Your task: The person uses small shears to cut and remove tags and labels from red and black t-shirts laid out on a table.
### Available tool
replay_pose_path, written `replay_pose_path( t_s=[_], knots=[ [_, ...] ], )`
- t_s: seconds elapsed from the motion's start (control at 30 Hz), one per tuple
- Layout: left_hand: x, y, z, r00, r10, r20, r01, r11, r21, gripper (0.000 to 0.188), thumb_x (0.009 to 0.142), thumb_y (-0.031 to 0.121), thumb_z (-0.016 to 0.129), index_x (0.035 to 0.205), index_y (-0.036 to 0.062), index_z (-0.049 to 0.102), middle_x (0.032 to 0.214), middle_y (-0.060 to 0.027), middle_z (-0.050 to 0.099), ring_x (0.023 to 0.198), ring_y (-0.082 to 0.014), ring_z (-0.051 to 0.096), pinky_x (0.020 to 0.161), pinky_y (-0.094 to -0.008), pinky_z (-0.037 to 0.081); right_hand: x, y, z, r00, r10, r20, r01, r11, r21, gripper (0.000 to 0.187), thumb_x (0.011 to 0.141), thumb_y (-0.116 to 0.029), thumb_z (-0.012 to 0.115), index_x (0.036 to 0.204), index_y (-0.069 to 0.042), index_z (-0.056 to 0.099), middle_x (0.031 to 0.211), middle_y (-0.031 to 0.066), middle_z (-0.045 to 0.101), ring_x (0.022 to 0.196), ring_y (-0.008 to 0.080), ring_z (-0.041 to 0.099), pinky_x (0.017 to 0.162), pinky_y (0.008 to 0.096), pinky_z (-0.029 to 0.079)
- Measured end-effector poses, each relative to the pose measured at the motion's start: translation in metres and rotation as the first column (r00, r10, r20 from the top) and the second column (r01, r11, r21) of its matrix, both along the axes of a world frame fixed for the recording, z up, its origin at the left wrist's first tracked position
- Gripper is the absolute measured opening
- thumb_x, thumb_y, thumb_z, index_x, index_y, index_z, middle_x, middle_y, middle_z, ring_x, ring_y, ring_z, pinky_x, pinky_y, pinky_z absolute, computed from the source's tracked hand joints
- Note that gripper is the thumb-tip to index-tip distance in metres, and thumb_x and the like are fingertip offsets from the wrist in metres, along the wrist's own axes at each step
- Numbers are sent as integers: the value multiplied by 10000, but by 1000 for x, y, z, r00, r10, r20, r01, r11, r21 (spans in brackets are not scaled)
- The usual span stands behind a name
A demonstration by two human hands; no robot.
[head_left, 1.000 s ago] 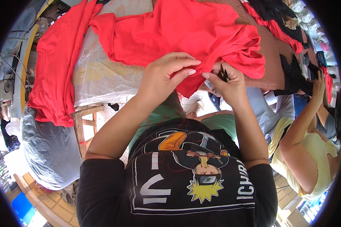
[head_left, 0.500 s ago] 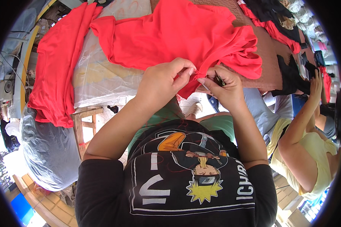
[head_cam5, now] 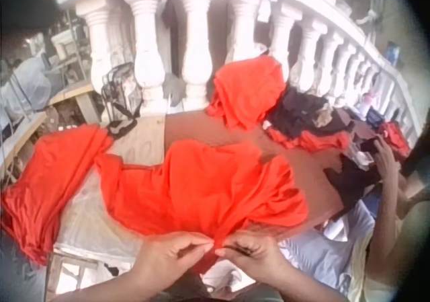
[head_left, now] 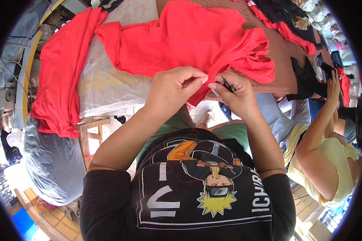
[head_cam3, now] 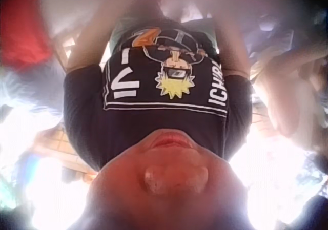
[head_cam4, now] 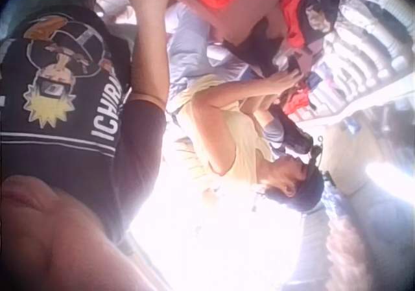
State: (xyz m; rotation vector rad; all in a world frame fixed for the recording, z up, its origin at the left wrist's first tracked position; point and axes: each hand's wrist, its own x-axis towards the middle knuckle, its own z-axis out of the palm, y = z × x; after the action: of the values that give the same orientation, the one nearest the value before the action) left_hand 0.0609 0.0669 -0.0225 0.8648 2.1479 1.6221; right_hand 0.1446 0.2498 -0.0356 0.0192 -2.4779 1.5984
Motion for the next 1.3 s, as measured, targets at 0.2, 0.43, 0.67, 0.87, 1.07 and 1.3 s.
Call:
replay_pose_path(
  t_s=[0.2, 0.43, 0.67, 0.87, 1.07, 1.3],
  knots=[
    [-2, 6, 2, 1000, 15, -20, -13, 997, 73, 142, 887, 34, 634, 1014, 19, 696, 885, -55, 712, 790, -99, 674, 700, -239, 549, -1, 5, 4, 996, 14, 90, -17, 999, 34, 192, 859, -163, 711, 953, -1, 668, 790, 81, 644, 676, 117, 569, 633, 273, 463],
    [-8, 4, 4, 993, 8, 116, -11, 1000, 19, 138, 886, 84, 640, 992, 11, 688, 843, -108, 720, 777, -145, 711, 678, -256, 539, -4, 17, 69, 986, 135, 99, -163, 909, 384, 220, 818, -125, 713, 983, -17, 616, 784, 75, 596, 697, 174, 593, 627, 295, 459],
    [-5, 6, 5, 1000, -12, -1, 12, 1000, -23, 128, 881, 134, 651, 977, 63, 696, 805, -98, 709, 741, -160, 707, 649, -272, 531, -20, 28, 83, 948, 303, 98, -298, 730, 615, 178, 803, -112, 691, 946, -35, 619, 824, 113, 631, 743, 308, 626, 634, 358, 473],
    [-3, 6, 6, 993, -37, -115, 28, 996, -79, 138, 872, 142, 664, 981, 63, 691, 834, -99, 703, 726, -188, 690, 652, -287, 532, -28, 21, 84, 936, 322, 142, -335, 690, 642, 149, 807, -173, 667, 885, -66, 598, 772, 102, 633, 736, 324, 619, 626, 433, 457],
    [-7, 2, 10, 902, -178, -392, 181, 983, -30, 128, 882, 152, 676, 878, 25, 688, 790, -81, 690, 677, -133, 663, 619, -264, 512, -26, 19, 87, 928, 339, 155, -347, 634, 691, 147, 796, -159, 672, 889, -75, 596, 773, 100, 631, 750, 313, 629, 633, 424, 472],
    [-16, -35, 55, 823, -540, 174, 568, 784, -252, 211, 966, 189, 533, 843, 34, 605, 641, -64, 602, 563, -166, 598, 532, -289, 450, -11, 46, 74, 980, 197, 31, -186, 852, 489, 285, 714, -23, 692, 983, -85, 619, 980, 82, 639, 755, 268, 659, 670, 369, 526]
  ],
)
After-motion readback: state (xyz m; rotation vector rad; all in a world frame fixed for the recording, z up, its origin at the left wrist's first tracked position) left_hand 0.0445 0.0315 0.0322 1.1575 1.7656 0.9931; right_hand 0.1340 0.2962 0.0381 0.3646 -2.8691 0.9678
